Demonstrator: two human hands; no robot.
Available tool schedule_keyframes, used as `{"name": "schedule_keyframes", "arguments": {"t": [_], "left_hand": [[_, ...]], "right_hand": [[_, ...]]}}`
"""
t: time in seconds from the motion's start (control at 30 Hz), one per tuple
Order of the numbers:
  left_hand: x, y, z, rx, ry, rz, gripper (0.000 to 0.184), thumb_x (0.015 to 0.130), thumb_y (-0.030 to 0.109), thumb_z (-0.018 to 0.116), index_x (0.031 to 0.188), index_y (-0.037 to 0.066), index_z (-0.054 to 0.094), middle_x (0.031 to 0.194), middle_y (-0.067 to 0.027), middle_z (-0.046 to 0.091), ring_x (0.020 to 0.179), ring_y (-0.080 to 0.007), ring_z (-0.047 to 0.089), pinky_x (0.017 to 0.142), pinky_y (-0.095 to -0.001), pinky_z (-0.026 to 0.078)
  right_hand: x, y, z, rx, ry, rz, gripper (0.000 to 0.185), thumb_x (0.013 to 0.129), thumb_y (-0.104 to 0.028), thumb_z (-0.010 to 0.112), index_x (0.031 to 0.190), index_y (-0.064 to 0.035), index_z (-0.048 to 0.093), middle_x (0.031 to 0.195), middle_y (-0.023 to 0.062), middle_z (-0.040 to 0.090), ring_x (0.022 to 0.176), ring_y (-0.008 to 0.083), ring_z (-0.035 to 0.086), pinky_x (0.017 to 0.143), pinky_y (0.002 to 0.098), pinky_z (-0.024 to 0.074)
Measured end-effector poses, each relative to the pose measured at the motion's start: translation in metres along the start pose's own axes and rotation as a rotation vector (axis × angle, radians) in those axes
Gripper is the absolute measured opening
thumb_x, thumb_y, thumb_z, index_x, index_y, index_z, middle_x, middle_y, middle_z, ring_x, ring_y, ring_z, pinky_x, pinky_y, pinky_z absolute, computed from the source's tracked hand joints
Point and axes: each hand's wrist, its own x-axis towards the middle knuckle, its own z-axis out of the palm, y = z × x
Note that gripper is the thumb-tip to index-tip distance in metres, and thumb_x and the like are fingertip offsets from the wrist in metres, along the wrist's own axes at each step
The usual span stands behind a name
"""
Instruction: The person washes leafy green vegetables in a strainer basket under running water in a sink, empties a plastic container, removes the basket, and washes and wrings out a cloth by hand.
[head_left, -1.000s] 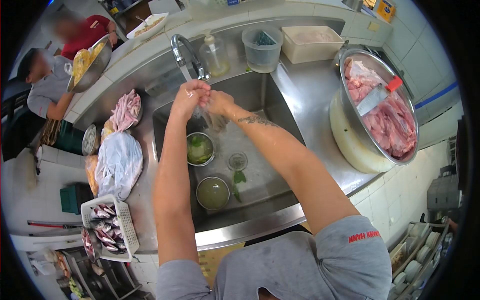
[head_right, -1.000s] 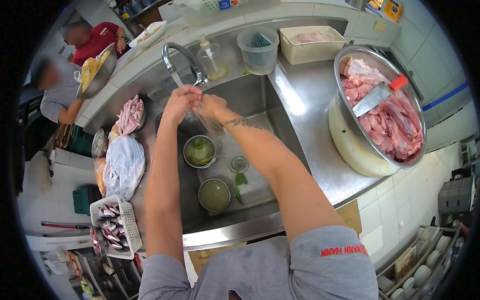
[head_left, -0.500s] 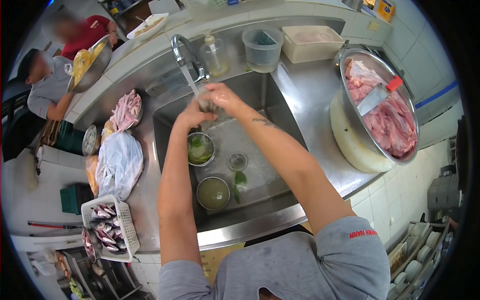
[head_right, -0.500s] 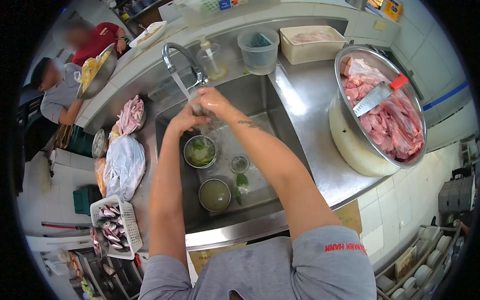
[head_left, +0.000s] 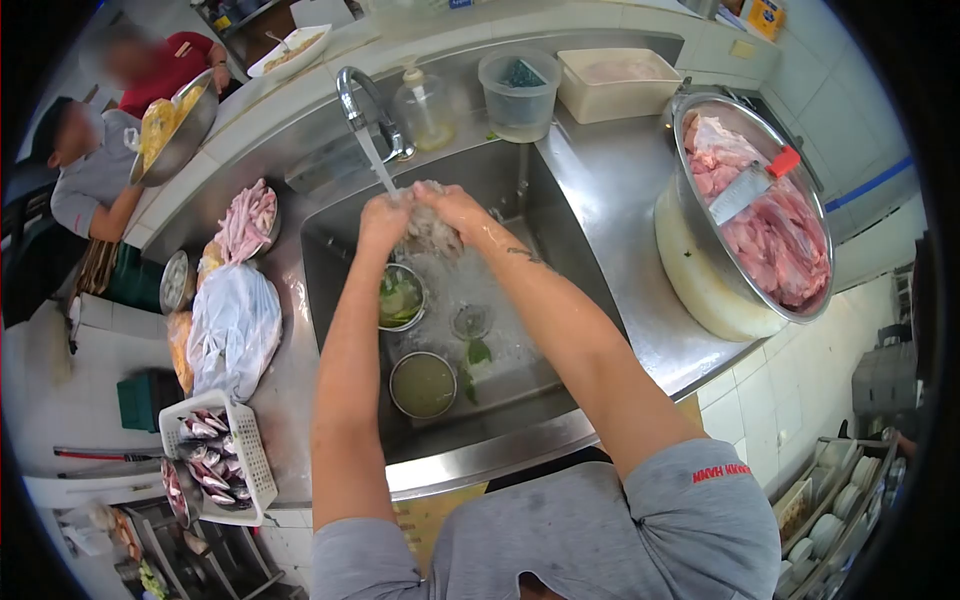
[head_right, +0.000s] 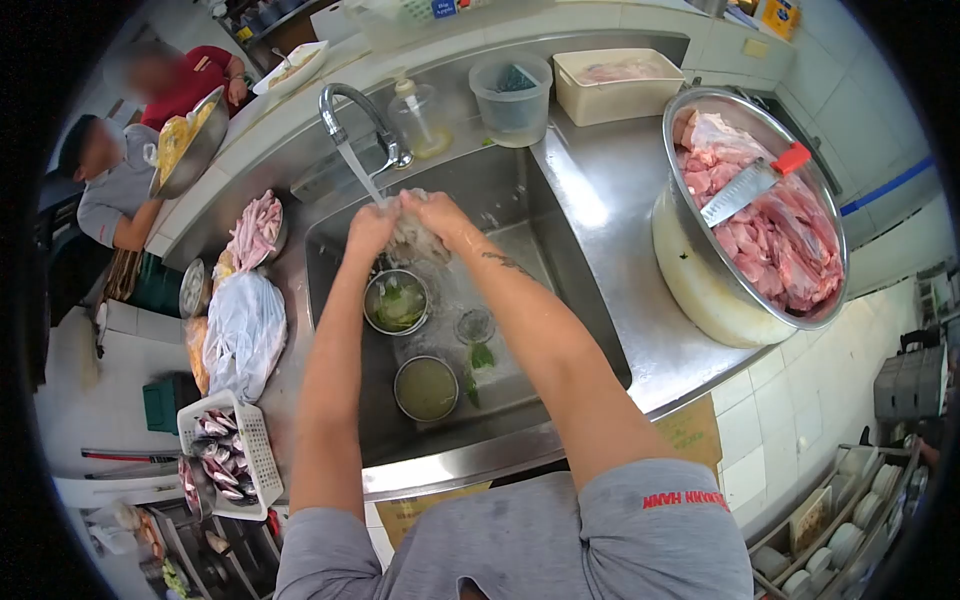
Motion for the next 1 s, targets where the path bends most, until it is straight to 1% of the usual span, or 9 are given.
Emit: {"name": "schedule_keyframes", "arguments": {"t": [0.13, 0.23, 0.3, 0.4, 0.53, 0.63, 0.77, 0.87, 1.0], "left_hand": [[0.008, 0.017, -0.027, -0.179, -0.083, -0.086, 0.021, 0.074, 0.006, 0.052, 0.091, -0.004, 0.060, 0.080, -0.0153, 0.062, 0.074, -0.0227, 0.061, 0.064, -0.0336, 0.049], [0.027, 0.018, -0.033, -0.930, -0.171, -0.317, 0.020, 0.075, 0.007, 0.051, 0.085, -0.007, 0.060, 0.080, -0.0163, 0.063, 0.067, -0.0254, 0.061, 0.058, -0.0324, 0.048], [0.035, 0.021, -0.038, -0.957, -0.249, -0.271, 0.017, 0.075, 0.006, 0.049, 0.084, -0.005, 0.059, 0.076, -0.0111, 0.061, 0.063, -0.0197, 0.058, 0.054, -0.0287, 0.047], [0.048, 0.004, -0.037, -0.899, -0.265, -0.229, 0.017, 0.076, 0.006, 0.047, 0.085, -0.004, 0.058, 0.076, -0.0112, 0.061, 0.066, -0.0205, 0.059, 0.054, -0.0300, 0.047], [0.075, -0.045, -0.016, -0.828, -0.034, -0.581, 0.028, 0.073, 0.007, 0.048, 0.099, -0.002, 0.055, 0.084, -0.0112, 0.059, 0.074, -0.0201, 0.057, 0.056, -0.0321, 0.045], [0.084, -0.068, 0.004, -0.744, 0.046, -0.592, 0.030, 0.076, 0.010, 0.047, 0.103, -0.002, 0.053, 0.087, -0.0107, 0.057, 0.072, -0.0190, 0.055, 0.057, -0.0327, 0.044], [0.099, -0.070, 0.015, -1.075, 0.026, -0.613, 0.028, 0.077, 0.009, 0.047, 0.103, 0.000, 0.053, 0.086, -0.0096, 0.055, 0.077, -0.0182, 0.052, 0.062, -0.0341, 0.044], [0.103, -0.057, 0.020, -1.139, 0.129, -0.480, 0.033, 0.078, 0.009, 0.049, 0.110, 0.002, 0.051, 0.093, -0.0072, 0.054, 0.076, -0.0175, 0.051, 0.066, -0.0353, 0.043], [0.099, -0.028, 0.024, -0.670, -0.042, -0.086, 0.049, 0.077, 0.005, 0.049, 0.125, 0.000, 0.042, 0.100, -0.0108, 0.055, 0.077, -0.0198, 0.052, 0.072, -0.0313, 0.042]], "right_hand": [[-0.008, -0.002, -0.003, -0.335, 0.038, -0.028, 0.032, 0.078, -0.026, 0.065, 0.086, 0.0051, 0.062, 0.084, 0.0101, 0.063, 0.076, 0.0178, 0.059, 0.069, 0.0315, 0.0468], [0.017, 0.025, -0.001, -0.756, 0.003, -0.048, 0.030, 0.073, -0.024, 0.067, 0.085, 0.0038, 0.063, 0.085, 0.0138, 0.064, 0.080, 0.0208, 0.060, 0.072, 0.0322, 0.0465], [0.042, 0.054, 0.005, -1.126, 0.100, -0.338, 0.029, 0.069, -0.023, 0.063, 0.085, 0.0010, 0.065, 0.089, 0.0196, 0.063, 0.087, 0.0310, 0.060, 0.077, 0.0366, 0.0462], [0.034, 0.034, 0.024, -1.305, -0.092, -0.366, 0.029, 0.069, -0.020, 0.057, 0.092, -0.0029, 0.065, 0.098, 0.0195, 0.062, 0.093, 0.0357, 0.058, 0.082, 0.0407, 0.0455], [0.023, 0.017, 0.044, -1.326, -0.008, -0.184, 0.027, 0.071, -0.018, 0.055, 0.092, -0.0047, 0.066, 0.096, 0.0181, 0.063, 0.094, 0.0334, 0.059, 0.078, 0.0428, 0.0473], [0.009, 0.010, 0.051, -1.355, 0.074, -0.233, 0.023, 0.070, -0.023, 0.061, 0.088, -0.0091, 0.068, 0.091, 0.0176, 0.063, 0.089, 0.0340, 0.060, 0.076, 0.0412, 0.0475], [0.005, 0.005, 0.048, -1.297, 0.013, -0.172, 0.025, 0.070, -0.022, 0.061, 0.091, -0.0100, 0.067, 0.093, 0.0156, 0.064, 0.091, 0.0319, 0.060, 0.078, 0.0408, 0.0466], [0.000, 0.008, 0.039, -1.334, 0.026, -0.193, 0.026, 0.071, -0.022, 0.060, 0.092, -0.0089, 0.066, 0.093, 0.0161, 0.064, 0.091, 0.0320, 0.060, 0.079, 0.0403, 0.0464], [0.009, 0.028, 0.027, -1.140, 0.159, -0.169, 0.028, 0.070, -0.022, 0.059, 0.091, -0.0049, 0.065, 0.091, 0.0183, 0.063, 0.089, 0.0337, 0.060, 0.077, 0.0398, 0.0463]]}}
